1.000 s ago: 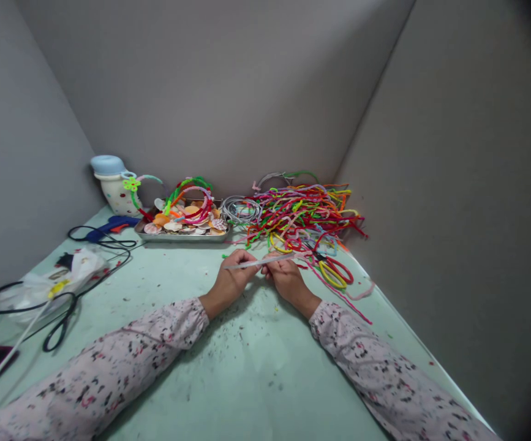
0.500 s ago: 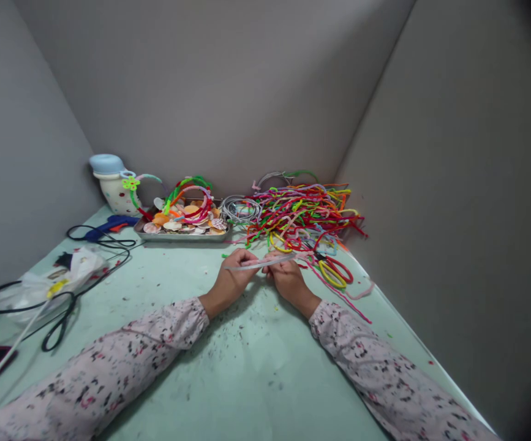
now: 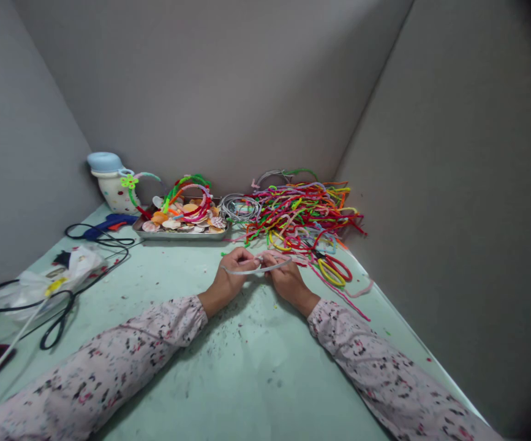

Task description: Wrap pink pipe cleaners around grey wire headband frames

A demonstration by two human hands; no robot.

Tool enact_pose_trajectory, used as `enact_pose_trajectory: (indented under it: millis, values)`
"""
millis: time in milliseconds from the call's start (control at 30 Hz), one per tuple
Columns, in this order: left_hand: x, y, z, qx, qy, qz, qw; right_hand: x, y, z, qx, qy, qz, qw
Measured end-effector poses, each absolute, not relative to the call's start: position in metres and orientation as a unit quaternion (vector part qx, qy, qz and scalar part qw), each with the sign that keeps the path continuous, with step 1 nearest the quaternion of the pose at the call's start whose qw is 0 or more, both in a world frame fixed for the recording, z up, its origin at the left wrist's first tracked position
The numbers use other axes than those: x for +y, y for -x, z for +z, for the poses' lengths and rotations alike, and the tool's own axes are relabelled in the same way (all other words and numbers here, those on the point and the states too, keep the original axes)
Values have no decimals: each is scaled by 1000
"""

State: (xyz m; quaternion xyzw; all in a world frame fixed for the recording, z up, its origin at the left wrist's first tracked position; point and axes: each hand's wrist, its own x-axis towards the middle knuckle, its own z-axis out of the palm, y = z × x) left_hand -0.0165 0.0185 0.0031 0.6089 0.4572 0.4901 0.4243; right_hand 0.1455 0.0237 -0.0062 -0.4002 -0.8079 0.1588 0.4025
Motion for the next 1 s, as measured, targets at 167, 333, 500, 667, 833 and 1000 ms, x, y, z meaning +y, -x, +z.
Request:
enact_pose_trajectory:
  millis: [167,333,500,667,833,1000]
  values:
    - [20,16,0,459,-589,494,446,25,-147,-9,-821,400,131,386]
    - [17,13,6,451,-586,489,463,25,-144,-7,-766,458,204,403]
    - [13,14,13,457,-597,486,447,24,-142,-6,-722,499,248,410]
    - [15,14,12,466,-587,485,452,23,-144,-7,-751,478,216,401]
    - [17,14,9,461,-571,493,467,24,-147,-10,-793,441,182,380]
    - [19,15,4,460,-572,491,470,23,-148,-11,-838,407,107,347]
